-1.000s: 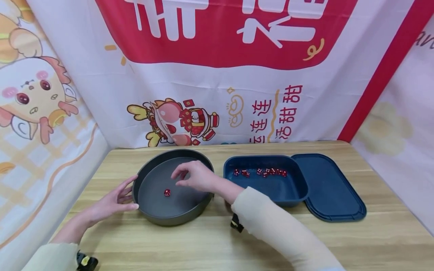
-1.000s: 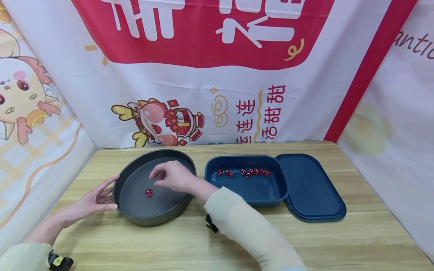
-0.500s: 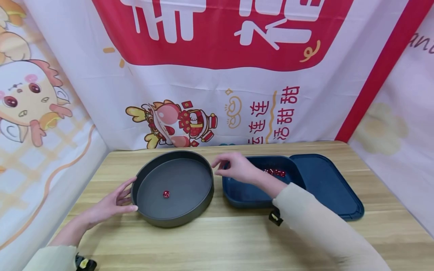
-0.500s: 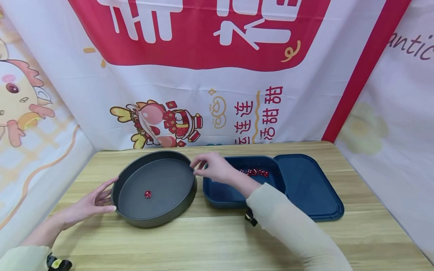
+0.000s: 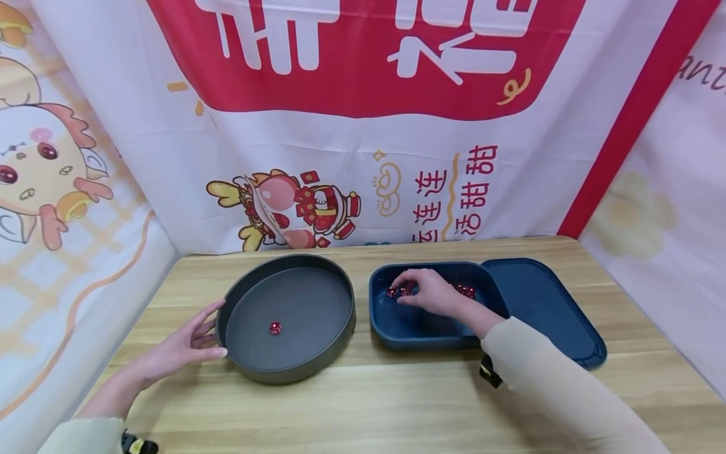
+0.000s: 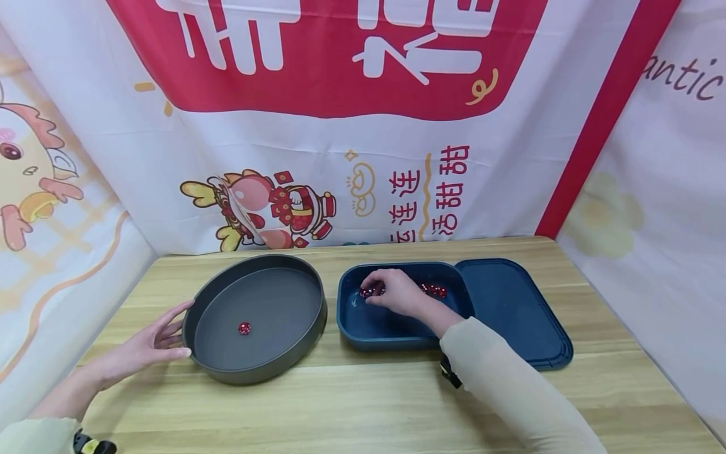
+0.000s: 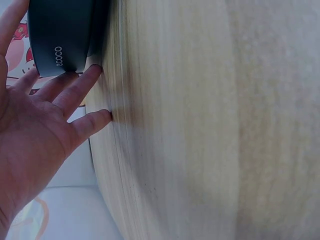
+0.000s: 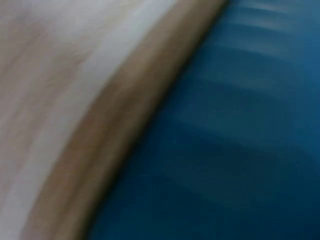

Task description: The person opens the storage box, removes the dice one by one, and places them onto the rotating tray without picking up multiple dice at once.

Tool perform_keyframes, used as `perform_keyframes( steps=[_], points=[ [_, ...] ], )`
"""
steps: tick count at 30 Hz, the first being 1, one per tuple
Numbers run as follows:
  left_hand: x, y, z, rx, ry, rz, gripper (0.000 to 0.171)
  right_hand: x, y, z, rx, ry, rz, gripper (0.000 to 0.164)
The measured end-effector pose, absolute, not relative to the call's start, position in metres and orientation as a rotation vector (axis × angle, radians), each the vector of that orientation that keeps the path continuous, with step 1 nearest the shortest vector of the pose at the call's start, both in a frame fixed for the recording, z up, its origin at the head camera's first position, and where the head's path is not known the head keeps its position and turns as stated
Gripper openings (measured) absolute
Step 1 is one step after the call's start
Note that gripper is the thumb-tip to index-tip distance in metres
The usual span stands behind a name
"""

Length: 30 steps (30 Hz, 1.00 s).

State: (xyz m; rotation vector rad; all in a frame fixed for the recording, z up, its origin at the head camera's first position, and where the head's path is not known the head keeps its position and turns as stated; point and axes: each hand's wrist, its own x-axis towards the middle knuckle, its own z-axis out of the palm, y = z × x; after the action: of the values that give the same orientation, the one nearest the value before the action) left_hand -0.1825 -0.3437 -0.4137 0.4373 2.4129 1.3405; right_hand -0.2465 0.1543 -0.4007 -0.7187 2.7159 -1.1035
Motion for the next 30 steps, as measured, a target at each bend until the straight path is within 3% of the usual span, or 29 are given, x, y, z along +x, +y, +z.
perform_keyframes(
  steps=[16,30],
  points=[
    [-0.182,-0.343,-0.415,0.418,2.421,1.338,0.094,-0.255,0.154,-0.421,-0.641,2.679,-1.001,0.050],
    [-0.182,-0.344,-0.416,0.422,2.429,1.341,0.095,-0.260,0.145,-0.426,-0.729,2.555,-1.050,0.030]
  ],
)
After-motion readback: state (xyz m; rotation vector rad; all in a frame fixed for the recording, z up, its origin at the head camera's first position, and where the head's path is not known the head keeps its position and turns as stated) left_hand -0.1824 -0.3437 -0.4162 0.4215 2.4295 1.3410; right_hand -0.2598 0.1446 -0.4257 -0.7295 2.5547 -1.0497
